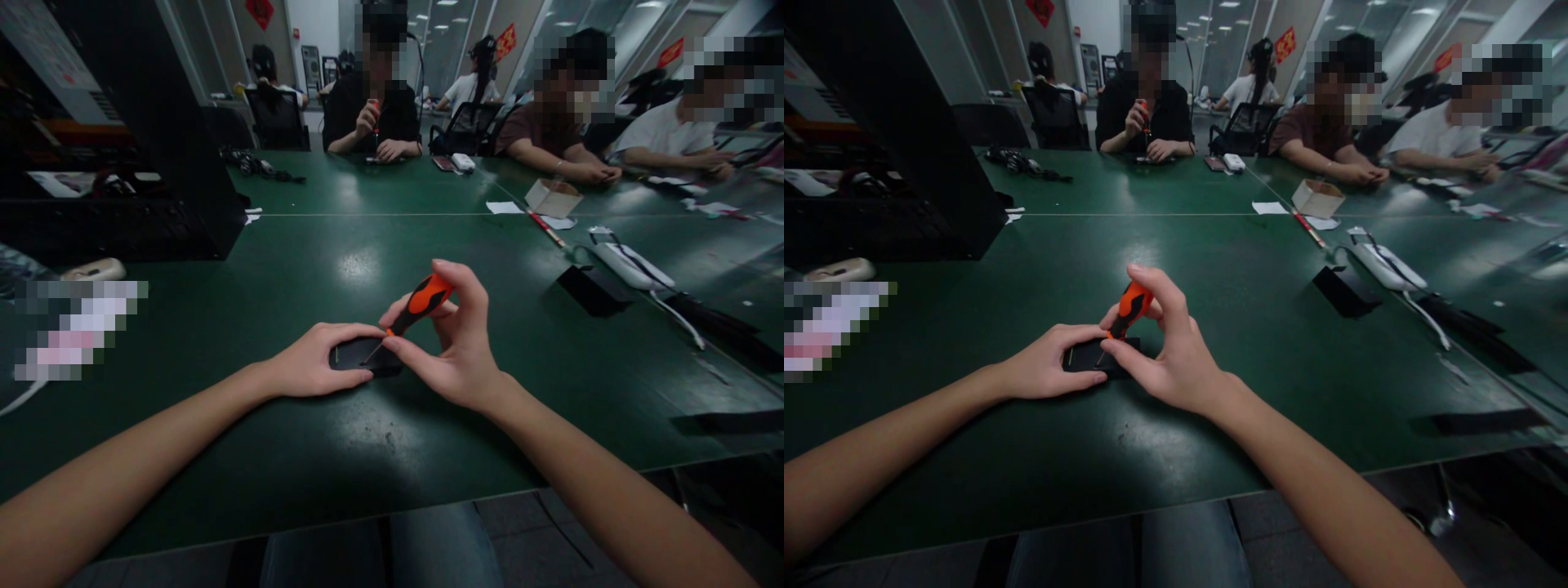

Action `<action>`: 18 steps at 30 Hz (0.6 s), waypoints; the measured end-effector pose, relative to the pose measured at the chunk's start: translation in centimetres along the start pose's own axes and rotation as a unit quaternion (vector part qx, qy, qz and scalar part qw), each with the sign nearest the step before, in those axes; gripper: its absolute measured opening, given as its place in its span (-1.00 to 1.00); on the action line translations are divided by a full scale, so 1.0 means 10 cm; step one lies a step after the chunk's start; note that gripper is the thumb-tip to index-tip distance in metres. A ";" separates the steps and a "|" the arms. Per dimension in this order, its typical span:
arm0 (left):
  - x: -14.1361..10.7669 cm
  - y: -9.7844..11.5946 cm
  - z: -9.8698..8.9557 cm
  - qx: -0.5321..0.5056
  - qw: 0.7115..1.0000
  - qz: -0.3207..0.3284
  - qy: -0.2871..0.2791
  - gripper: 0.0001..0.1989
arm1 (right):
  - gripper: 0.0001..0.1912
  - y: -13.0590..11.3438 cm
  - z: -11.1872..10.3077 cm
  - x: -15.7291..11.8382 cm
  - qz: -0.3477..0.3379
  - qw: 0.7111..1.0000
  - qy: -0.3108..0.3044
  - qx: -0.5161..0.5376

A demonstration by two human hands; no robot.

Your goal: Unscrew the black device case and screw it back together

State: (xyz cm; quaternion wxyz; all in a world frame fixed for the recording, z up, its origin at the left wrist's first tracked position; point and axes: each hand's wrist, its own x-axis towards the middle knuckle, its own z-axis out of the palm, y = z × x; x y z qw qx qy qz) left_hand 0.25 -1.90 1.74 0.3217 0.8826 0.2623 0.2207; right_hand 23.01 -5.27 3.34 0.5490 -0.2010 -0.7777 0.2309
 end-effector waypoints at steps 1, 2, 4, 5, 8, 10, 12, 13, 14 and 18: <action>0.00 0.00 0.00 0.004 1.000 0.003 0.002 -0.45 | -0.17 0.01 0.00 0.00 0.010 1.000 0.004 0.006; 0.00 -0.01 0.00 0.008 1.000 0.005 0.004 -0.45 | -0.20 0.01 0.00 0.00 0.024 1.000 0.007 0.010; 0.00 -0.01 0.00 0.016 1.000 0.004 0.008 -0.46 | -0.23 0.01 0.00 0.00 0.049 0.999 0.012 0.016; -0.01 -0.01 0.00 0.017 1.000 0.002 0.008 -0.46 | -0.24 0.01 0.01 0.00 0.058 0.998 0.014 0.020; -0.01 -0.01 0.00 0.014 1.000 0.001 0.003 -0.46 | -0.26 0.00 0.00 0.01 0.077 0.996 0.015 0.038; -0.01 -0.01 0.00 0.014 1.000 0.005 0.005 -0.46 | -0.26 0.00 -0.01 0.01 0.085 0.995 0.012 0.047; -0.01 -0.02 0.01 0.016 1.000 0.006 0.009 -0.46 | -0.23 0.02 -0.02 0.01 0.085 0.995 0.011 0.045; -0.01 -0.02 0.01 0.016 1.000 0.006 0.010 -0.46 | -0.21 0.03 -0.03 0.02 0.082 0.996 0.012 0.041; 0.00 -0.02 0.01 0.015 1.000 0.005 0.010 -0.46 | -0.19 0.03 -0.03 0.02 0.078 0.996 0.013 0.038; 0.00 -0.02 0.01 0.008 1.000 0.004 0.004 -0.47 | -0.26 0.04 -0.04 0.01 0.072 0.996 0.021 0.043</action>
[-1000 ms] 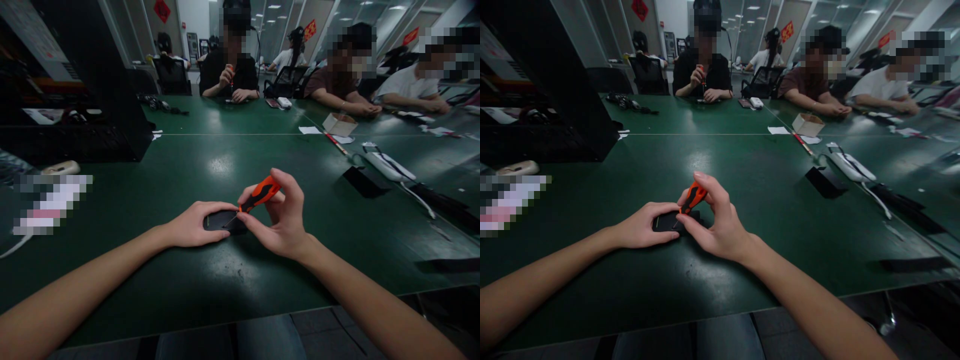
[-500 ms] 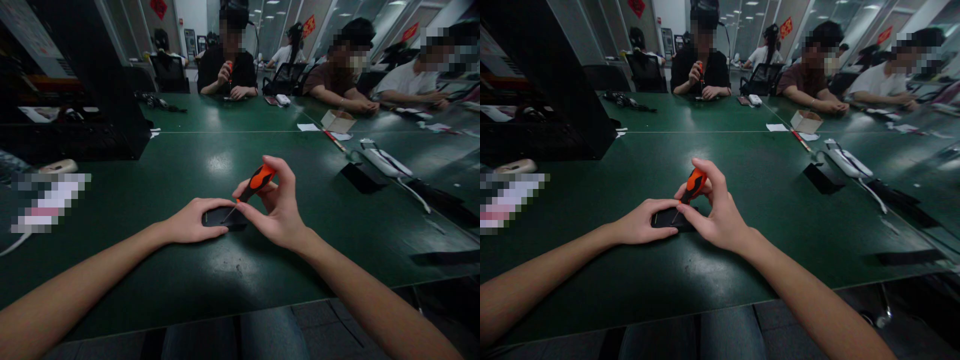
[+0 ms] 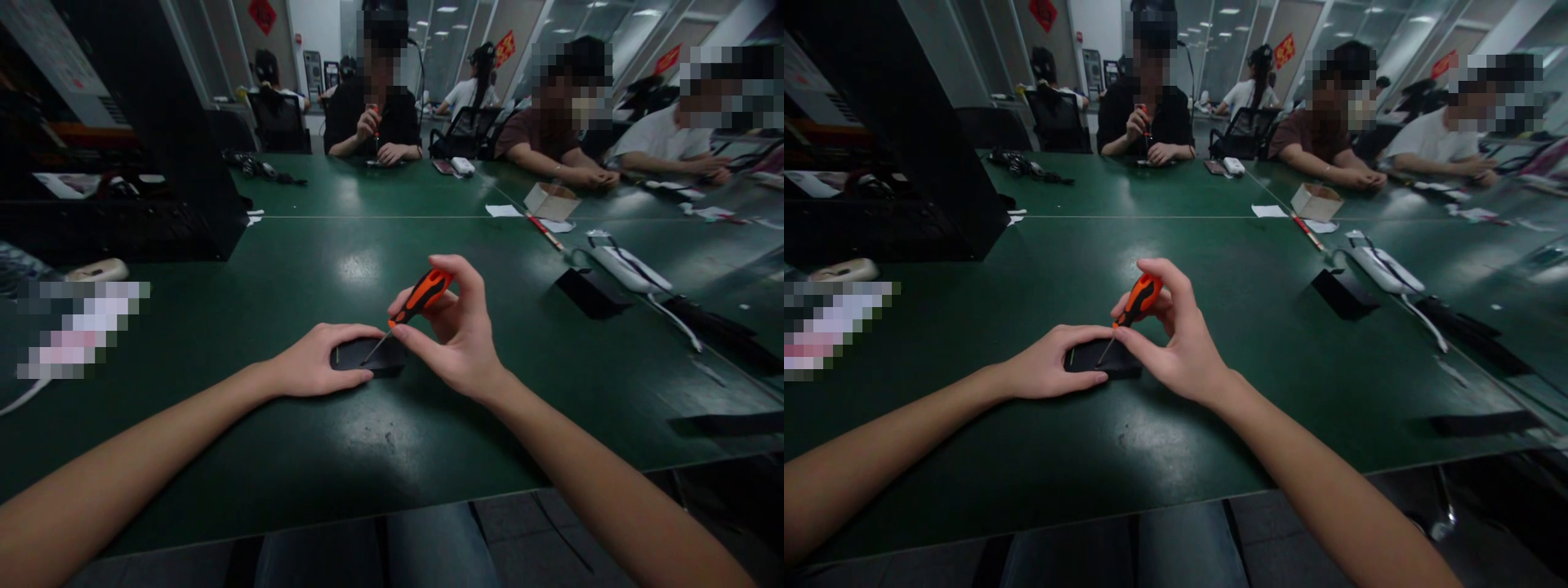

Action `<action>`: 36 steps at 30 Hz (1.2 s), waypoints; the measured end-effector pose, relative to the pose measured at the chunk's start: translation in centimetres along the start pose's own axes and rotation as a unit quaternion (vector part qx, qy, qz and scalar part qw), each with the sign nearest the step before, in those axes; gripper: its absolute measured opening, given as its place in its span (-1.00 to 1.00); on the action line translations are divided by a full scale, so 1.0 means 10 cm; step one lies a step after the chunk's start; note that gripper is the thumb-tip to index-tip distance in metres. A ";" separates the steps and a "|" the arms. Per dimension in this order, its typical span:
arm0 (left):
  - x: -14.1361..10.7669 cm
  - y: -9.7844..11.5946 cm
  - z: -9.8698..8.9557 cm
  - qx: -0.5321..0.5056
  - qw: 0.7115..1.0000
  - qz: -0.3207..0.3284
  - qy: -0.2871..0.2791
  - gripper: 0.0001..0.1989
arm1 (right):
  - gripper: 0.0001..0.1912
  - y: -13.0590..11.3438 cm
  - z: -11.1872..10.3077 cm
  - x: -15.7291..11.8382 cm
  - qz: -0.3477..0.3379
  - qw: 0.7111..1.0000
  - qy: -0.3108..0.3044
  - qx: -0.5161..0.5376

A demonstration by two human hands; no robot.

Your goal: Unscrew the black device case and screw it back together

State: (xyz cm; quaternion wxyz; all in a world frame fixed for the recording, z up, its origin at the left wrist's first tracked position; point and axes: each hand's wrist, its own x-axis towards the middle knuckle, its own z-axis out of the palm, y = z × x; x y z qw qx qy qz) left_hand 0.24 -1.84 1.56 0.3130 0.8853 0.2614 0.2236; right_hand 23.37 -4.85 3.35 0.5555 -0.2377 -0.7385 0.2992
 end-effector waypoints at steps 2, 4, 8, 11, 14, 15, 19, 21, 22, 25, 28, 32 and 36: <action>0.00 0.00 0.00 -0.001 1.000 -0.003 0.000 -0.47 | -0.31 -0.01 0.01 0.00 0.005 1.000 0.003 0.006; 0.00 0.01 0.00 -0.002 1.000 -0.005 0.001 -0.46 | -0.32 -0.03 0.02 -0.01 0.010 1.000 0.000 0.014; -0.01 0.00 0.01 -0.001 1.000 0.002 0.005 -0.46 | -0.27 -0.03 0.04 -0.02 0.002 1.000 -0.012 0.022; -0.01 0.00 0.01 -0.002 1.000 0.003 0.006 -0.46 | -0.21 -0.01 0.05 -0.02 -0.006 1.000 -0.001 0.009; -0.01 0.00 0.00 -0.010 1.000 0.000 0.000 -0.47 | -0.25 0.00 0.05 -0.01 0.004 1.000 0.012 -0.006; -0.01 0.00 0.00 -0.010 1.000 0.000 -0.001 -0.47 | -0.26 0.00 0.05 -0.01 0.009 1.000 0.013 -0.005; -0.01 0.00 0.00 -0.001 1.000 -0.003 -0.002 -0.46 | -0.28 0.00 0.05 0.00 0.015 1.000 0.016 0.010; -0.01 0.00 0.01 0.004 1.000 -0.005 -0.003 -0.47 | -0.27 0.00 0.04 0.00 0.014 1.000 0.017 0.014; -0.01 0.00 0.01 0.005 1.000 -0.006 -0.002 -0.47 | -0.26 -0.01 0.04 0.00 0.015 1.000 0.016 0.017; -0.01 0.00 0.01 0.009 1.000 -0.006 0.000 -0.47 | -0.24 -0.01 0.04 0.00 0.015 1.000 0.009 0.021; -0.01 0.01 0.01 0.010 1.000 -0.006 0.001 -0.47 | -0.23 0.01 0.04 -0.01 0.013 1.000 0.002 0.012; -0.01 0.01 0.00 0.007 1.000 -0.005 -0.003 -0.47 | -0.21 0.04 0.03 -0.01 0.004 1.000 0.004 0.002; -0.01 0.01 -0.01 0.003 1.000 0.000 0.000 -0.47 | -0.24 0.05 0.02 0.00 0.018 1.000 0.007 -0.008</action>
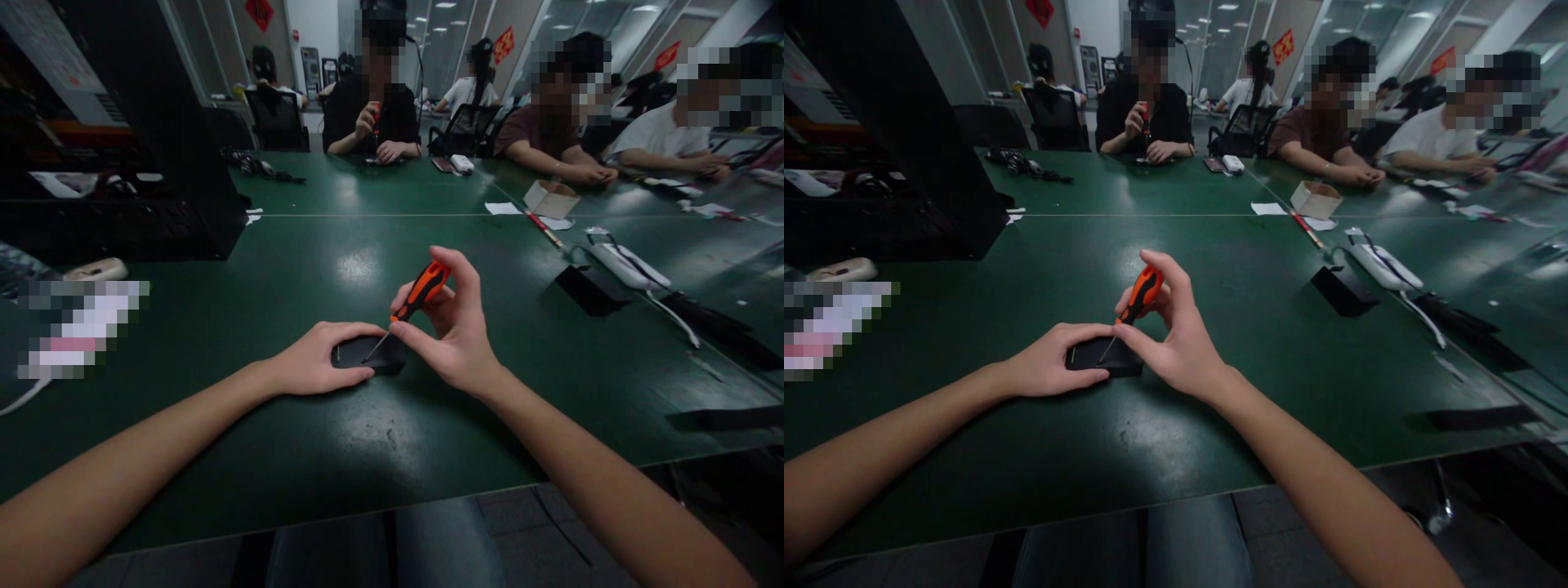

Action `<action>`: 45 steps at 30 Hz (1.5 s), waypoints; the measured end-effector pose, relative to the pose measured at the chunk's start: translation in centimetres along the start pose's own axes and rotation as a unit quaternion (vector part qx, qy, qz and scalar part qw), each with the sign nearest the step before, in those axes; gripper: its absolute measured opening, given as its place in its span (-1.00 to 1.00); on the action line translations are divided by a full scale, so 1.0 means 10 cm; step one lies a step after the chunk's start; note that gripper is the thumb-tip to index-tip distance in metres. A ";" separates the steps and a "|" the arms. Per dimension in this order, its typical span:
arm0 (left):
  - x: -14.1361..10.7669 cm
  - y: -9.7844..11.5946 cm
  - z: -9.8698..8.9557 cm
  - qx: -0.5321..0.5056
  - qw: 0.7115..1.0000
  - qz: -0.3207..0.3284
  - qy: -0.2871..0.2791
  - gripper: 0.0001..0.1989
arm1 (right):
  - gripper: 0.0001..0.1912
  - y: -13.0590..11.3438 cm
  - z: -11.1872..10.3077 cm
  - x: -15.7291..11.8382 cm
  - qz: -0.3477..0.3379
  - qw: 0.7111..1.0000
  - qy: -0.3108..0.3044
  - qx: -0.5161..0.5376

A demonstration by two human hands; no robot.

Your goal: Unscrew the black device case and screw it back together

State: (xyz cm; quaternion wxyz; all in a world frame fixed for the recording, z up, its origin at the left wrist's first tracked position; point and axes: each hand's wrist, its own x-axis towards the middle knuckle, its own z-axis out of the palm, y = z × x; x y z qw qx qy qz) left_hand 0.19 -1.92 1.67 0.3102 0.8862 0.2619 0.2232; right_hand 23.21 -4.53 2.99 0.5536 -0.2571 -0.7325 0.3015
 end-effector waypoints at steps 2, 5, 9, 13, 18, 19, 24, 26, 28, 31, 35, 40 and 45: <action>0.00 0.00 0.00 0.000 1.000 0.000 0.002 -0.47 | -0.23 -0.01 -0.01 0.00 0.016 1.000 -0.004 -0.003; 0.01 0.01 0.00 0.005 1.000 -0.005 -0.004 -0.47 | -0.22 -0.03 -0.01 0.01 0.030 1.000 -0.006 0.000; 0.00 0.01 0.01 0.010 1.000 -0.008 -0.005 -0.47 | -0.22 -0.05 -0.02 0.01 0.013 1.000 -0.013 0.017; 0.00 0.00 0.01 0.010 1.000 -0.003 0.000 -0.48 | -0.19 -0.03 -0.03 0.01 -0.011 1.000 -0.012 0.011; 0.00 -0.01 0.01 0.008 1.000 0.001 -0.002 -0.47 | -0.20 0.00 -0.02 0.00 0.011 1.000 -0.004 0.004; 0.00 -0.01 0.01 0.008 1.000 0.001 -0.003 -0.47 | -0.21 0.00 -0.02 0.00 0.015 1.000 -0.004 0.007; -0.01 -0.01 0.01 0.009 1.000 -0.001 -0.005 -0.45 | -0.25 -0.02 0.00 0.00 0.022 0.999 -0.006 0.025; -0.01 -0.01 0.01 0.007 1.000 -0.002 -0.002 -0.46 | -0.26 -0.02 0.00 0.00 0.025 0.999 -0.006 0.026; -0.01 0.00 0.01 0.006 1.000 -0.004 -0.001 -0.46 | -0.26 -0.03 -0.01 0.01 0.029 0.999 -0.005 0.022; 0.00 0.01 0.01 0.005 1.000 -0.006 -0.003 -0.46 | -0.25 -0.03 -0.02 0.00 0.034 0.999 -0.006 0.015; 0.00 0.01 0.01 0.007 1.000 -0.003 -0.004 -0.46 | -0.25 -0.04 -0.02 0.00 0.023 1.000 -0.003 0.004; 0.00 0.00 0.01 0.011 1.000 -0.001 -0.003 -0.46 | -0.25 -0.03 -0.01 0.01 0.015 1.000 0.015 -0.006; 0.01 0.02 0.00 0.008 1.000 -0.005 -0.004 -0.48 | -0.31 -0.05 -0.01 0.01 0.029 0.999 0.013 0.010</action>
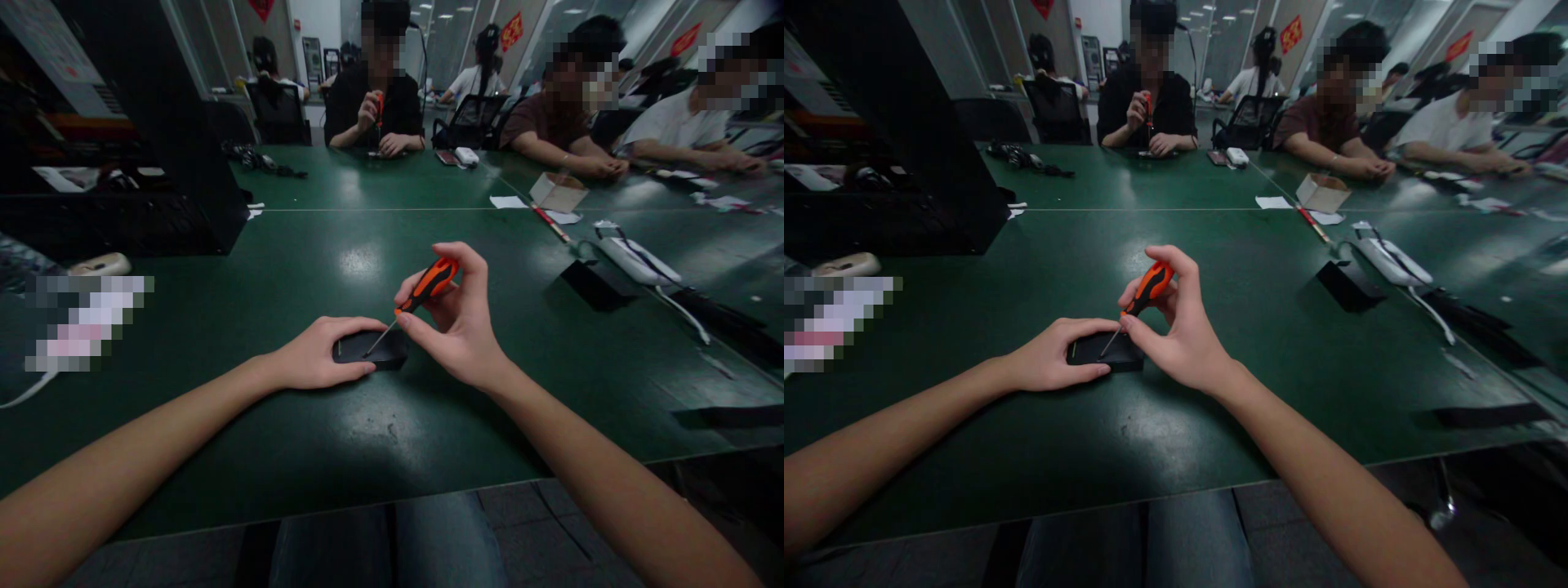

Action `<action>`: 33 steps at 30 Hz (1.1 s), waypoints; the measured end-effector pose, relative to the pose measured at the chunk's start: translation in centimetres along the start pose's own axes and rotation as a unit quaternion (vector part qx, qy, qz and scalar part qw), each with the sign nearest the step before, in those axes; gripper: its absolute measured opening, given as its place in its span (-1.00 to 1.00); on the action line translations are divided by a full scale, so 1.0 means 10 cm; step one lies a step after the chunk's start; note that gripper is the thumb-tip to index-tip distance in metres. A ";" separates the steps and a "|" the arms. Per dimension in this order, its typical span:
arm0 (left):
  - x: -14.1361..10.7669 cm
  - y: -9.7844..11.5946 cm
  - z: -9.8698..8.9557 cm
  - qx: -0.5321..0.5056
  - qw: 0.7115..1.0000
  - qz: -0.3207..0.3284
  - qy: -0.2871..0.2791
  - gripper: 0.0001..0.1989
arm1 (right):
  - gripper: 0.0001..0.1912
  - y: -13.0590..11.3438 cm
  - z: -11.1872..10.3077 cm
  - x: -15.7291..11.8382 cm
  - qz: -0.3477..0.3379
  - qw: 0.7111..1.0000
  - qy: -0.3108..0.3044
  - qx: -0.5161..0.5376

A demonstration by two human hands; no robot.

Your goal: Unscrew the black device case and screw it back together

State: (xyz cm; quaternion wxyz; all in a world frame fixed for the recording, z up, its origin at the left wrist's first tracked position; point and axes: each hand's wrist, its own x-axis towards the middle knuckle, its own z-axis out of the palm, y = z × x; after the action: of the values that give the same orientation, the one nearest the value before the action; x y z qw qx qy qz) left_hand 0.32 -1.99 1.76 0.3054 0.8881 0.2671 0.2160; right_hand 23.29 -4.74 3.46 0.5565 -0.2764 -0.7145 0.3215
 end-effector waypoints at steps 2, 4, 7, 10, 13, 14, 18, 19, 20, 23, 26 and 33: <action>0.00 0.00 0.00 0.001 1.000 0.000 0.000 -0.48 | -0.29 -0.02 -0.01 0.00 0.006 1.000 -0.006 0.009; 0.00 0.00 0.00 0.002 1.000 0.006 0.001 -0.48 | -0.25 -0.03 -0.01 0.00 0.008 1.000 -0.011 0.014; 0.00 -0.01 0.00 0.001 1.000 0.012 0.001 -0.47 | -0.21 -0.02 -0.02 0.00 -0.007 1.000 -0.019 0.014; 0.00 -0.01 0.00 0.003 1.000 0.012 0.001 -0.47 | -0.21 0.00 -0.02 -0.01 -0.011 1.000 -0.013 -0.002; 0.00 -0.01 0.00 0.004 1.000 0.008 -0.001 -0.47 | -0.25 0.00 -0.02 -0.02 -0.003 1.000 -0.010 -0.015; 0.00 -0.01 -0.01 0.005 1.000 0.006 -0.002 -0.47 | -0.26 -0.01 -0.02 -0.02 -0.003 1.000 -0.013 -0.015; 0.00 0.00 0.00 0.005 1.000 0.009 -0.001 -0.47 | -0.26 -0.05 -0.02 -0.01 -0.016 0.999 -0.029 0.004; 0.00 -0.01 0.00 0.005 1.000 0.012 0.000 -0.47 | -0.26 -0.05 -0.01 -0.01 -0.023 0.999 -0.032 0.010; -0.01 -0.01 0.00 0.006 1.000 0.014 0.002 -0.47 | -0.26 -0.05 -0.01 -0.01 -0.031 0.999 -0.034 0.015; -0.01 -0.03 0.00 0.012 1.000 0.019 0.007 -0.47 | -0.23 -0.02 0.00 0.00 -0.045 0.998 -0.038 0.008; -0.02 -0.04 0.01 0.016 1.000 0.018 0.008 -0.47 | -0.22 0.01 0.02 0.00 -0.042 0.999 -0.026 0.000; -0.01 -0.01 0.01 0.018 1.000 0.012 0.011 -0.47 | -0.25 -0.01 0.02 0.00 -0.019 0.999 -0.036 0.027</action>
State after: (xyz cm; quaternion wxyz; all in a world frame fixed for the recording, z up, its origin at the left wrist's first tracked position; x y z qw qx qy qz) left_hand 0.23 -1.99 1.62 0.2837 0.8942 0.2634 0.2246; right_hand 23.11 -4.78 3.49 0.5431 -0.2363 -0.7305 0.3399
